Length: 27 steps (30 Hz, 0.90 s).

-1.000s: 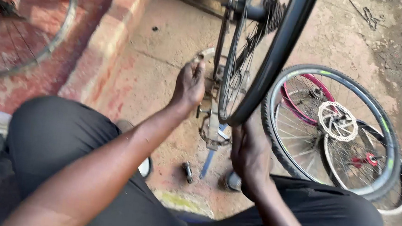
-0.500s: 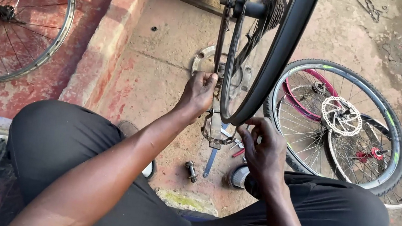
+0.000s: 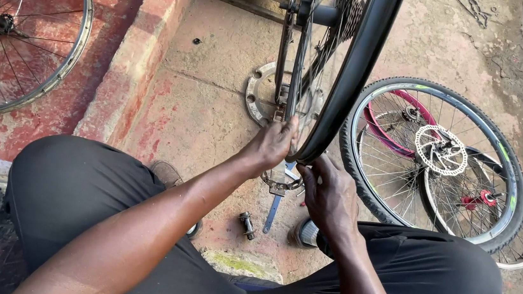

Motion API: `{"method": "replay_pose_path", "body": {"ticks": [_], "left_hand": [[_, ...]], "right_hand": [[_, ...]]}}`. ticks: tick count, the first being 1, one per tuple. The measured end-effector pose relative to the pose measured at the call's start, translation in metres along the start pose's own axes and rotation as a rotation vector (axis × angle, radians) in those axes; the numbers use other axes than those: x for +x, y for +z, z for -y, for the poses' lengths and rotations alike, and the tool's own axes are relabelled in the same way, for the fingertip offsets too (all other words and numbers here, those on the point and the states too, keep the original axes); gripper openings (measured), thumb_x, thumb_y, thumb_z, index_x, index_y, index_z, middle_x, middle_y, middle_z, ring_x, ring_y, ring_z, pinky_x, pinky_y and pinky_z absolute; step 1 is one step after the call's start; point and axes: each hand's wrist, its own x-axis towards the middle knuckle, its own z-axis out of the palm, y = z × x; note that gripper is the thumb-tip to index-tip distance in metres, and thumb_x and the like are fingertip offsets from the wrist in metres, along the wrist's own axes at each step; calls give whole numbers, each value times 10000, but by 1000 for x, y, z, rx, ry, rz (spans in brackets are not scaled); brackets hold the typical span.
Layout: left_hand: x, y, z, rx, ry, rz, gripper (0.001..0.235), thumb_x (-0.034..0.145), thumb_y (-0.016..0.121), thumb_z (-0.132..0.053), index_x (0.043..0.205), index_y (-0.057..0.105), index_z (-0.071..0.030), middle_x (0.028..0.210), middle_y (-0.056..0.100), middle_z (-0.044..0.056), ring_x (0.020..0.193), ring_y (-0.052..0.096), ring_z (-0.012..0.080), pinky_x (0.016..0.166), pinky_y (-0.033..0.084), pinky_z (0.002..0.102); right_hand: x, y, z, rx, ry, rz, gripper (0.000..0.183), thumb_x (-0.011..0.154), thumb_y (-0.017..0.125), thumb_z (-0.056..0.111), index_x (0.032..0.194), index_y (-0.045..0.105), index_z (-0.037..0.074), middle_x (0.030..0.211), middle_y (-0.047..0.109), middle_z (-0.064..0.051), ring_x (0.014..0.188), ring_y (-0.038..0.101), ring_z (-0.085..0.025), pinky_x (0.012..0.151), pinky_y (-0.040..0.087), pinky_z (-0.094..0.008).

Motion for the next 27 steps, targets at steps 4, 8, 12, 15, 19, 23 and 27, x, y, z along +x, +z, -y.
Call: {"method": "replay_pose_path", "body": {"ticks": [4,8,12,15,19,23,27], "left_hand": [[-25,-2,-32,73,28,10,435,947,568,-373,975,678,47,791,691,165,765,652,209,693,565,341],[25,-4,19,172,78,17,350,940,602,-327,914,712,4,771,722,154,734,681,229,678,572,369],[52,10,40,137,216,-49,419,933,624,-434,731,671,-69,636,664,159,630,646,240,651,537,339],[79,28,54,282,861,-359,320,941,622,-207,1085,368,-340,690,520,70,595,474,187,577,411,292],[95,35,75,636,1353,-639,814,1024,574,-169,1544,64,-532,998,384,34,852,382,194,774,369,388],[40,5,10,258,198,-54,485,856,618,-544,711,644,-82,512,584,45,572,620,225,604,488,349],[80,12,50,216,231,-26,435,941,556,-491,761,648,-106,596,667,66,588,657,196,636,522,317]], "right_hand": [[-7,13,-19,-39,64,78,278,944,647,272,764,538,91,688,595,-140,685,630,-449,539,490,-470],[-2,8,-10,-5,91,37,284,934,651,293,763,548,89,588,597,-152,650,614,-452,548,464,-489],[-3,4,-5,66,39,-9,273,913,693,306,798,548,106,614,585,-121,626,619,-406,543,475,-442],[-5,1,-2,69,19,-56,247,941,673,292,808,552,121,613,579,-88,611,618,-360,539,481,-379],[-6,7,-13,11,12,-57,259,948,665,292,797,555,113,640,595,-111,629,630,-374,539,488,-396],[-3,12,-6,-46,48,1,267,932,661,301,782,563,102,628,601,-160,632,620,-438,523,459,-497],[0,15,-5,-71,114,21,218,939,630,291,827,549,123,628,619,-126,630,640,-429,522,490,-472]]}}
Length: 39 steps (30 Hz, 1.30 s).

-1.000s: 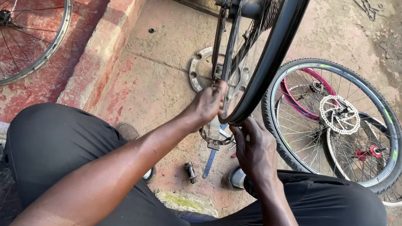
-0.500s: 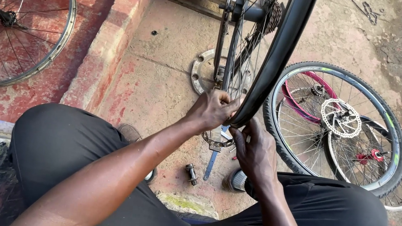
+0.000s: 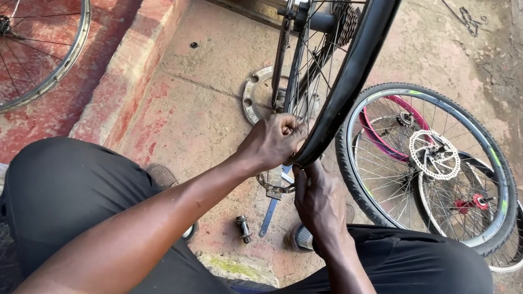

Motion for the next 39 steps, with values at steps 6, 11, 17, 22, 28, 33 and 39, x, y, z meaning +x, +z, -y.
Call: {"method": "replay_pose_path", "body": {"ticks": [6,11,17,22,28,33,39], "left_hand": [[-53,-50,-83,-76,-62,-197,642,1020,249,-542,942,632,-33,822,697,171,830,682,328,754,525,451],[-56,-56,-112,-46,-303,-192,989,773,40,-719,1292,516,-25,1217,629,148,1093,644,276,862,530,441],[-61,-65,-105,-124,-159,-247,847,992,107,-620,1245,516,77,1126,594,320,1097,624,409,910,495,514],[-55,-46,-82,-275,-263,-169,980,940,214,-730,1294,533,126,1171,599,341,1089,611,408,896,467,482],[-82,-51,-159,-393,-403,-11,1050,897,136,-737,1449,322,137,1483,326,387,1427,260,501,1161,241,566],[-75,-51,-166,-407,-420,58,1114,833,109,-794,1501,238,88,1546,238,341,1463,196,444,1194,156,535],[-81,-52,-171,-493,-374,113,1153,799,132,-825,1528,159,68,1579,118,331,1475,96,460,1196,104,563]], "right_hand": [[25,-42,23,-15,-179,-176,218,956,621,214,777,529,131,581,520,-117,586,591,-398,492,440,-434],[89,-87,52,-176,-399,-334,255,1116,577,47,878,490,15,630,451,-72,463,357,-192,466,295,-373],[-15,-1,-7,-325,-174,-361,300,1002,559,194,723,494,102,553,416,-188,589,563,-454,456,405,-445],[-27,-17,-36,-349,294,152,187,885,601,294,865,680,125,685,638,-248,769,642,-507,638,476,-623],[-14,-11,-37,73,413,71,211,949,560,262,1021,758,258,766,718,-163,877,666,-443,750,505,-513],[-17,-20,-18,74,360,102,190,952,592,273,1050,754,269,703,705,-118,770,675,-382,706,502,-480],[-19,-12,-20,224,225,132,406,826,753,264,1182,653,97,606,599,-121,611,587,-303,633,471,-421]]}}
